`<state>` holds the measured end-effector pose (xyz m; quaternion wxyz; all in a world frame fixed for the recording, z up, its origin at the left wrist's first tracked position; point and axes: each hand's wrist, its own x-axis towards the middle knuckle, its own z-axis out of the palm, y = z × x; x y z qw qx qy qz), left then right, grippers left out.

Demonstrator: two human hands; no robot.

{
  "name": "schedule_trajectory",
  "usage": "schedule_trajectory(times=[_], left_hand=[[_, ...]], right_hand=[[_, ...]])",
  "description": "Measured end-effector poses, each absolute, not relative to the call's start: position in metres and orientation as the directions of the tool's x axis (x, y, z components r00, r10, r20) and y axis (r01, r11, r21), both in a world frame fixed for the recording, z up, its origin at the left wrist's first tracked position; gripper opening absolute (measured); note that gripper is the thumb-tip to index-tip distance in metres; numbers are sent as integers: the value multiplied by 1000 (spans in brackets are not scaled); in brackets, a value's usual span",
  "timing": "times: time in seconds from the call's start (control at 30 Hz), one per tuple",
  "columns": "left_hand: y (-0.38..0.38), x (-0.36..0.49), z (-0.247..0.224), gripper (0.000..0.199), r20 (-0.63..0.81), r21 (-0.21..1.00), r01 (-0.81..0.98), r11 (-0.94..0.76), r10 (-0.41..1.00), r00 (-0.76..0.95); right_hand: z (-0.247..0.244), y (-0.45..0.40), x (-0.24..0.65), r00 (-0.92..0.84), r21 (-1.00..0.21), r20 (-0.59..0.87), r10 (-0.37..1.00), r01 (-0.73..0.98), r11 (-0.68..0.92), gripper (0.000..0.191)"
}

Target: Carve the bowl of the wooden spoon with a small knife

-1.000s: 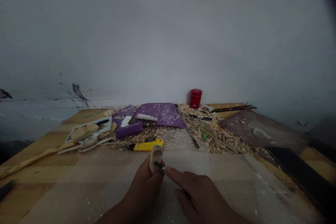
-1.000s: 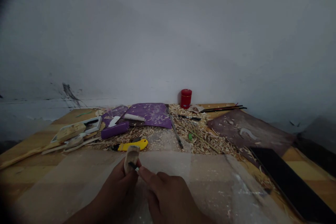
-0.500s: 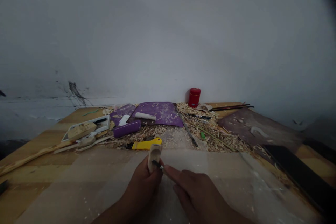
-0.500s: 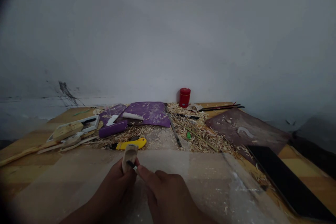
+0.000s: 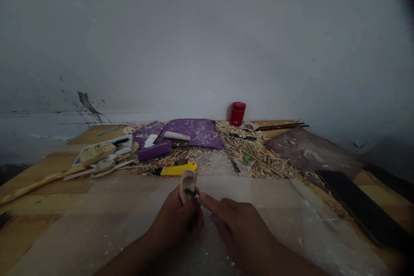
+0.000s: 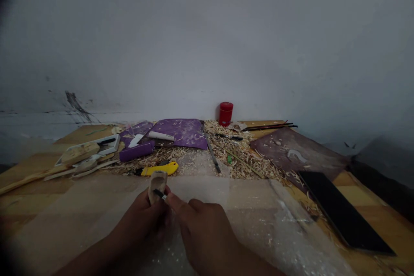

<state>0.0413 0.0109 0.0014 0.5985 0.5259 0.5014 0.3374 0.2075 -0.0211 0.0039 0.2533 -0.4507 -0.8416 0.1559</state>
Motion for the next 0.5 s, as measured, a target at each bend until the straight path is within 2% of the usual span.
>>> schedule_trajectory(times=[0.17,0.27,0.37,0.43,0.5], left_hand=[[10,43,5,26,-247,966,133,222,944,219],[11,42,5,20,-251,968,68,243,952,176],[11,40,4,17,-252,958,-76,277,937,241],[10,39,4,25,-239,943,-151,298,918,317],[8,38,5,30,-232,943,-135,305,890,392]], right_hand=[[5,-21,207,-465,-523,299,833,651,551,46],[5,-20,208,-466,-513,297,833,658,551,45],[4,-20,210,-462,-487,309,831,674,556,48],[4,-19,212,-456,-475,328,827,677,562,49],[5,-19,213,-449,-475,341,826,676,564,48]])
